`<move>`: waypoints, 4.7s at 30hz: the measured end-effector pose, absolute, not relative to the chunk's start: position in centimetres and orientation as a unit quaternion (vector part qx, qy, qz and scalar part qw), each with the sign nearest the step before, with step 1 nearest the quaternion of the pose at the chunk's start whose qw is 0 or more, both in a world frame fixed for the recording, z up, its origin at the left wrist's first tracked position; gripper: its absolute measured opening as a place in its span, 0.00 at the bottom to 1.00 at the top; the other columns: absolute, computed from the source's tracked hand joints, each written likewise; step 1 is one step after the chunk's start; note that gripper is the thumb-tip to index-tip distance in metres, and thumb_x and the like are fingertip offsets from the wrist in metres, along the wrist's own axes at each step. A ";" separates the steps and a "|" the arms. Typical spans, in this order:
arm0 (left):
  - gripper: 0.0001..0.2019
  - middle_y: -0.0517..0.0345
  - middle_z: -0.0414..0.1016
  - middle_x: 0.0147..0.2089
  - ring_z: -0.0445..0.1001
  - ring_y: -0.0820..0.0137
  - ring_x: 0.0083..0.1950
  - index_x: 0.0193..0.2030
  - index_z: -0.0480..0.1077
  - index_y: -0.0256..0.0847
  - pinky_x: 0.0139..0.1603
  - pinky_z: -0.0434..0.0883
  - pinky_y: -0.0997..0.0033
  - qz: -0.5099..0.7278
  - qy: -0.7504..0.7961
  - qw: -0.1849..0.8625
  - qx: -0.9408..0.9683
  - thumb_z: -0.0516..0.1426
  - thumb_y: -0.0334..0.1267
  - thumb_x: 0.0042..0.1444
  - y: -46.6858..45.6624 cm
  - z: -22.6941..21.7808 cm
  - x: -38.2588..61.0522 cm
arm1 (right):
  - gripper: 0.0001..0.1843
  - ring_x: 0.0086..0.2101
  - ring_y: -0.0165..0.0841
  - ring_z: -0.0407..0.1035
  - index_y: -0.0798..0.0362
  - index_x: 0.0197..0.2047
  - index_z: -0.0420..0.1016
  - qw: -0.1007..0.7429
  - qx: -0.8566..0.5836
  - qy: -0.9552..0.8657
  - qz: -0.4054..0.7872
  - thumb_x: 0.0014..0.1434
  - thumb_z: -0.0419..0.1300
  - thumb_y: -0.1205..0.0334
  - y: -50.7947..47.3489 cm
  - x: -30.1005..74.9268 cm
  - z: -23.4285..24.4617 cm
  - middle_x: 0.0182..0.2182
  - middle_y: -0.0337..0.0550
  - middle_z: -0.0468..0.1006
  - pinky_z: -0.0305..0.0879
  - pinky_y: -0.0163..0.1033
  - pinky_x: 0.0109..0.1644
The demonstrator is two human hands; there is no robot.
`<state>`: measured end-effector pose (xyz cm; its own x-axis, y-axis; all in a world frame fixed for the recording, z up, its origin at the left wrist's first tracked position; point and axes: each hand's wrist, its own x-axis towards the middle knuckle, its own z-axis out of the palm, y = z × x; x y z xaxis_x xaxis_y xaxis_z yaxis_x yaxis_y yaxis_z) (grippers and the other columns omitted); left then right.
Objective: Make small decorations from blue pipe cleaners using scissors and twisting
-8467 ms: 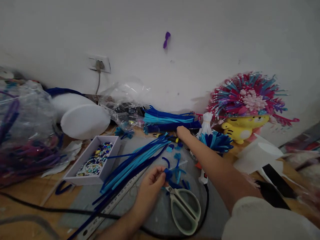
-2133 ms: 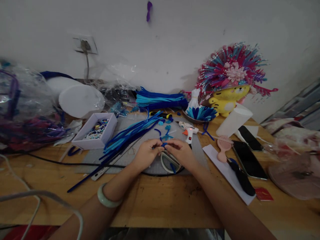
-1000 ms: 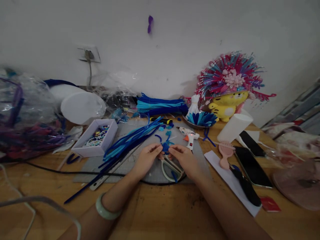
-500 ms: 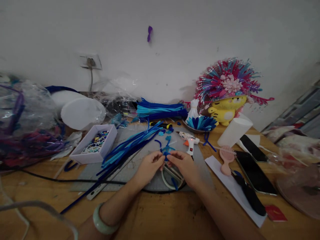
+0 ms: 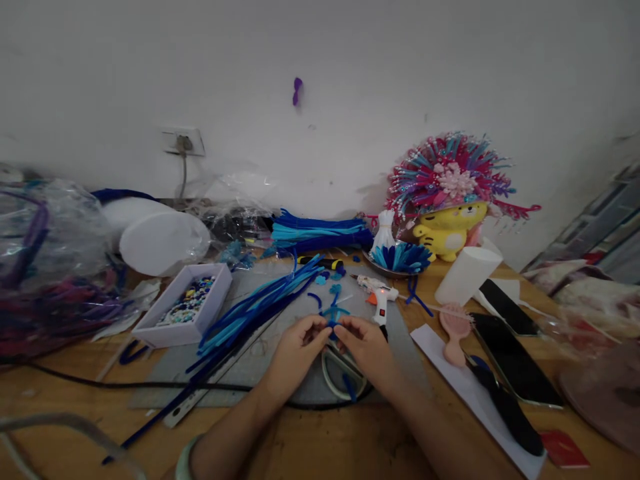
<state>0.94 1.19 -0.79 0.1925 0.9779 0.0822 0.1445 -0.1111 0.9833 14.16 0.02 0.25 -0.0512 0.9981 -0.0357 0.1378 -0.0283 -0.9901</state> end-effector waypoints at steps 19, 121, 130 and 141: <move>0.09 0.63 0.69 0.21 0.67 0.74 0.24 0.26 0.69 0.38 0.28 0.67 0.76 0.424 0.466 0.491 0.602 0.54 0.42 0.44 0.9 -0.1 0.8 | 0.08 0.25 0.26 0.62 0.54 0.27 0.69 0.448 -0.499 -0.631 0.390 0.52 0.52 0.60 -0.3 14.6 -0.5 0.22 0.36 0.67 0.59 0.31 0.30; 0.16 0.44 0.64 0.41 0.66 0.60 0.41 0.42 0.63 0.32 0.31 0.66 0.68 0.006 0.738 -0.089 0.669 0.38 0.30 0.57 11.8 -1.3 -7.9 | 0.13 0.38 0.41 0.70 0.61 0.35 0.76 -0.227 -0.501 -0.823 -0.140 0.51 0.50 0.74 22.4 17.4 5.9 0.35 0.58 0.77 0.54 0.41 0.41; 0.16 0.44 0.63 0.42 0.66 0.61 0.42 0.43 0.63 0.33 0.32 0.66 0.68 0.007 0.739 -0.085 0.668 0.38 0.32 0.57 11.8 -1.5 -7.9 | 0.12 0.40 0.37 0.64 0.58 0.37 0.71 -0.048 -0.283 -0.945 -0.156 0.55 0.48 0.71 20.3 10.4 5.2 0.35 0.51 0.74 0.52 0.39 0.40; 0.15 0.42 0.63 0.44 0.69 0.62 0.42 0.44 0.62 0.30 0.36 0.67 0.68 0.010 0.753 -0.052 0.656 0.39 0.29 0.56 12.6 -1.3 -8.9 | 0.16 0.41 0.40 0.67 0.57 0.43 0.69 -0.117 -0.480 -0.867 -0.061 0.51 0.56 0.60 20.9 11.7 4.7 0.40 0.52 0.74 0.59 0.38 0.37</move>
